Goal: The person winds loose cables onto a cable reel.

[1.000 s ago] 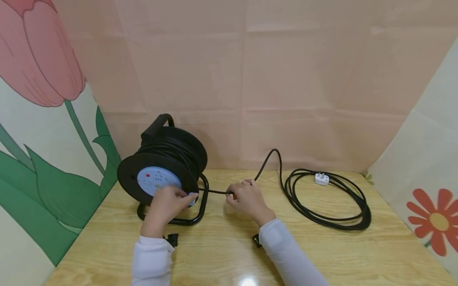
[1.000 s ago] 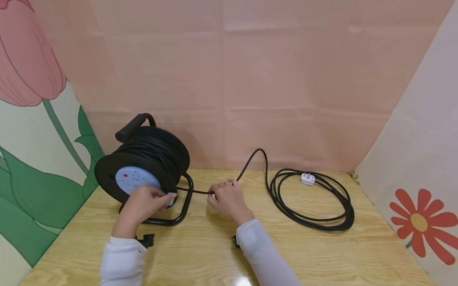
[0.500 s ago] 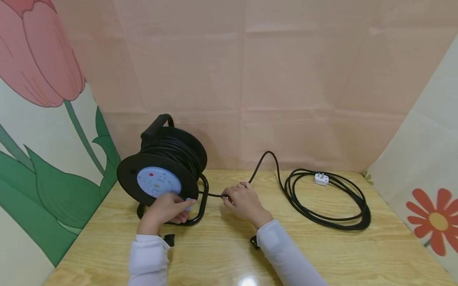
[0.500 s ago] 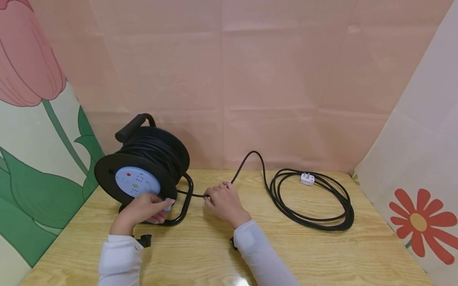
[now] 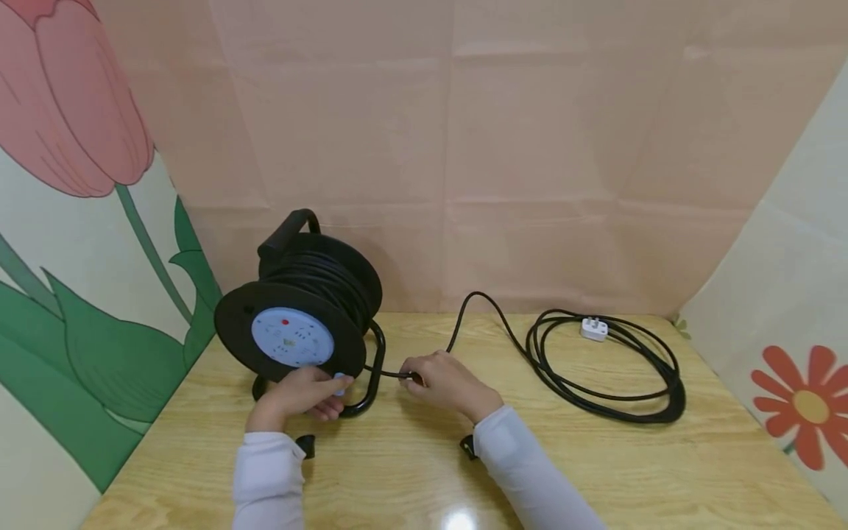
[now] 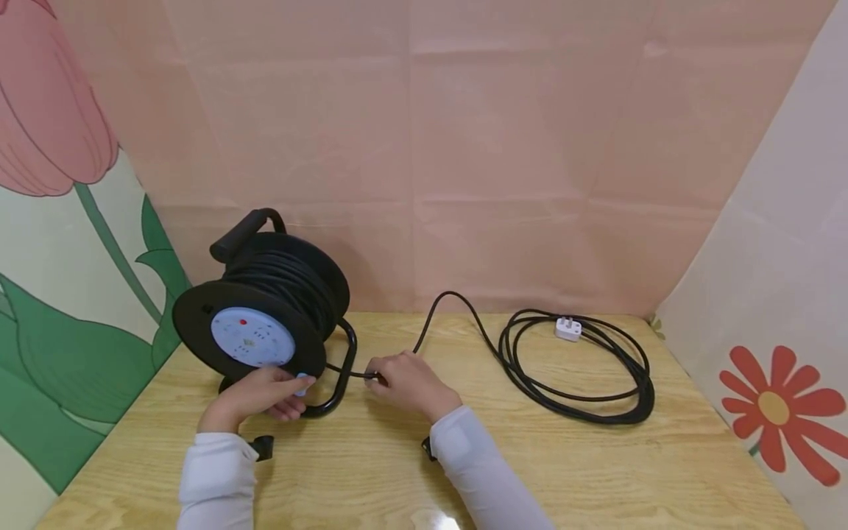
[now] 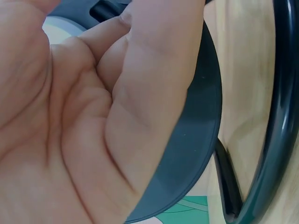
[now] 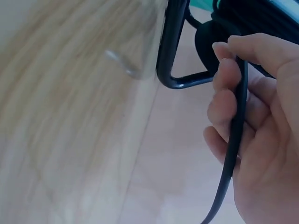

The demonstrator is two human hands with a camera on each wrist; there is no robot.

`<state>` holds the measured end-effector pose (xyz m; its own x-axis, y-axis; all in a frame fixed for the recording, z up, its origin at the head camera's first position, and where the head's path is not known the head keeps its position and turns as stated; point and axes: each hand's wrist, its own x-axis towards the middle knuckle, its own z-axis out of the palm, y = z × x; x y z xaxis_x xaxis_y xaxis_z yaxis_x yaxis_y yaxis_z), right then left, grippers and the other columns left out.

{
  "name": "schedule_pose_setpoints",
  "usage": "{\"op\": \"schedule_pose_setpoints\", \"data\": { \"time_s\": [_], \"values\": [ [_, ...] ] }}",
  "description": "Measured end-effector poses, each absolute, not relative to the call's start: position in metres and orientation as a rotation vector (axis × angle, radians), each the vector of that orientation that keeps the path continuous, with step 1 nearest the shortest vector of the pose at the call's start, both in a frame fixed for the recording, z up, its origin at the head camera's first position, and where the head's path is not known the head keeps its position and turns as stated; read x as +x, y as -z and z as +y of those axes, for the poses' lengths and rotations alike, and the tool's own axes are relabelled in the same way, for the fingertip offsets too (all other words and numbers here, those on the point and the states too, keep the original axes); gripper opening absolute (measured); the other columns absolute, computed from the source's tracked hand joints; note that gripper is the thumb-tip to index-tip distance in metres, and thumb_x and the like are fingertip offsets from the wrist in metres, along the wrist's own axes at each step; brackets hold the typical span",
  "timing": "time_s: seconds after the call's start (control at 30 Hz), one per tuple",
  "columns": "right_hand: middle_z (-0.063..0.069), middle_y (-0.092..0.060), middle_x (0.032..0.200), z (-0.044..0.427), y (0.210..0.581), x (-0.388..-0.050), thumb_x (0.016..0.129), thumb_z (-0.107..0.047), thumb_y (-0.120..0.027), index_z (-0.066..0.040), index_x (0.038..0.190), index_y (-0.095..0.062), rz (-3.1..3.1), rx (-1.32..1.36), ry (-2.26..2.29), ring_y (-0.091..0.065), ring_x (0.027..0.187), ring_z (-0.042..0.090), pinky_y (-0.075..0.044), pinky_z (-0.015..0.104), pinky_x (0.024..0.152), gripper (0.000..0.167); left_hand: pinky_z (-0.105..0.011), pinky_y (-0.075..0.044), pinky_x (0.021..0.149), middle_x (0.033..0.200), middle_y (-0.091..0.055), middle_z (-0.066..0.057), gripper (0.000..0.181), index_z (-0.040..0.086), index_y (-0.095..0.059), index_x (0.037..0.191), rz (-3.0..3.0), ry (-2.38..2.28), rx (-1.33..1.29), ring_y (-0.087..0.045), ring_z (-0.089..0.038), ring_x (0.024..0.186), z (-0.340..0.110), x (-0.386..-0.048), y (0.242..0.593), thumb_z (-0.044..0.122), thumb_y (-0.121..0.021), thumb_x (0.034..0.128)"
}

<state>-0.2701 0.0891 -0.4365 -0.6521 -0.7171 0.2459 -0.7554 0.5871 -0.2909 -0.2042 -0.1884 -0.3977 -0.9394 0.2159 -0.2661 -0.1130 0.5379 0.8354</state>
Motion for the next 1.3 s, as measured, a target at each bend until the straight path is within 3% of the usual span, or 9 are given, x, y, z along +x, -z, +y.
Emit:
{"op": "schedule_pose_setpoints", "data": {
  "time_s": [0.1,0.27,0.53,0.73,0.83,0.93,1.1,1.3],
  "values": [
    [-0.018,-0.064,0.077,0.094,0.431,-0.271,0.099,-0.034,-0.065,-0.024,0.094,-0.071,-2.723,1.206,-0.505,-0.053,0.065,0.001,-0.044,0.037,0.094,0.013,-0.035,-0.059,0.067,0.080,-0.071,-0.007,0.043,-0.004,-0.071,0.098,2.416,-1.372,0.092,-0.069,-0.017,0.070,-0.191,-0.205,0.401,0.038,-0.061,0.1000],
    [-0.020,-0.049,0.061,0.107,0.418,-0.272,0.096,-0.040,-0.068,-0.028,0.085,-0.069,-2.703,1.131,-0.472,-0.046,0.058,0.006,-0.039,0.036,0.090,0.016,-0.033,-0.059,0.066,0.081,-0.071,-0.007,0.046,-0.006,-0.070,0.100,2.388,-1.378,0.114,-0.069,-0.016,0.070,-0.193,-0.207,0.404,0.038,-0.059,0.1013],
    [-0.021,-0.047,0.059,0.130,0.404,-0.277,0.093,-0.042,-0.071,-0.028,0.082,-0.068,-2.657,1.097,-0.443,-0.044,0.056,0.003,-0.043,0.042,0.090,0.019,-0.034,-0.059,0.068,0.082,-0.071,-0.007,0.048,-0.008,-0.069,0.103,2.344,-1.409,0.139,-0.069,-0.016,0.072,-0.196,-0.209,0.408,0.039,-0.058,0.1020],
    [-0.022,-0.051,0.064,0.144,0.392,-0.276,0.093,-0.044,-0.071,-0.028,0.084,-0.070,-2.629,1.098,-0.479,-0.044,0.056,0.002,-0.044,0.035,0.072,0.018,-0.033,-0.059,0.069,0.083,-0.071,-0.007,0.049,-0.009,-0.068,0.105,2.307,-1.423,0.159,-0.069,-0.016,0.073,-0.198,-0.210,0.409,0.039,-0.056,0.1026],
    [-0.020,-0.053,0.066,0.151,0.386,-0.276,0.092,-0.045,-0.071,-0.027,0.084,-0.070,-2.611,1.064,-0.489,-0.046,0.059,0.003,-0.046,0.042,0.084,0.020,-0.033,-0.059,0.069,0.084,-0.071,-0.007,0.049,-0.007,-0.068,0.104,2.302,-1.430,0.149,-0.070,-0.016,0.074,-0.199,-0.211,0.410,0.040,-0.056,0.1025],
    [-0.018,-0.053,0.069,0.164,0.379,-0.275,0.088,-0.046,-0.076,-0.027,0.079,-0.066,-2.582,0.946,-0.562,-0.048,0.065,0.007,-0.036,0.054,0.102,0.023,-0.034,-0.059,0.070,0.084,-0.071,-0.007,0.048,-0.008,-0.068,0.105,2.306,-1.421,0.148,-0.069,-0.016,0.074,-0.201,-0.212,0.410,0.039,-0.056,0.1029],
    [-0.008,-0.047,0.070,0.191,0.371,-0.279,0.086,-0.047,-0.077,-0.025,0.073,-0.054,-2.476,0.833,-0.681,-0.040,0.065,0.014,-0.037,0.043,0.079,0.034,-0.035,-0.059,0.070,0.084,-0.071,-0.007,0.049,-0.010,-0.067,0.106,2.298,-1.412,0.169,-0.069,-0.017,0.075,-0.205,-0.210,0.412,0.038,-0.055,0.1034],
    [-0.007,-0.048,0.070,0.213,0.369,-0.279,0.092,-0.047,-0.071,-0.023,0.078,-0.054,-2.463,0.703,-0.688,-0.036,0.058,0.013,-0.034,0.032,0.055,0.032,-0.034,-0.059,0.070,0.083,-0.071,-0.007,0.048,-0.011,-0.066,0.105,2.294,-1.423,0.174,-0.069,-0.015,0.074,-0.214,-0.210,0.416,0.036,-0.053,0.1044]
  ]
}}
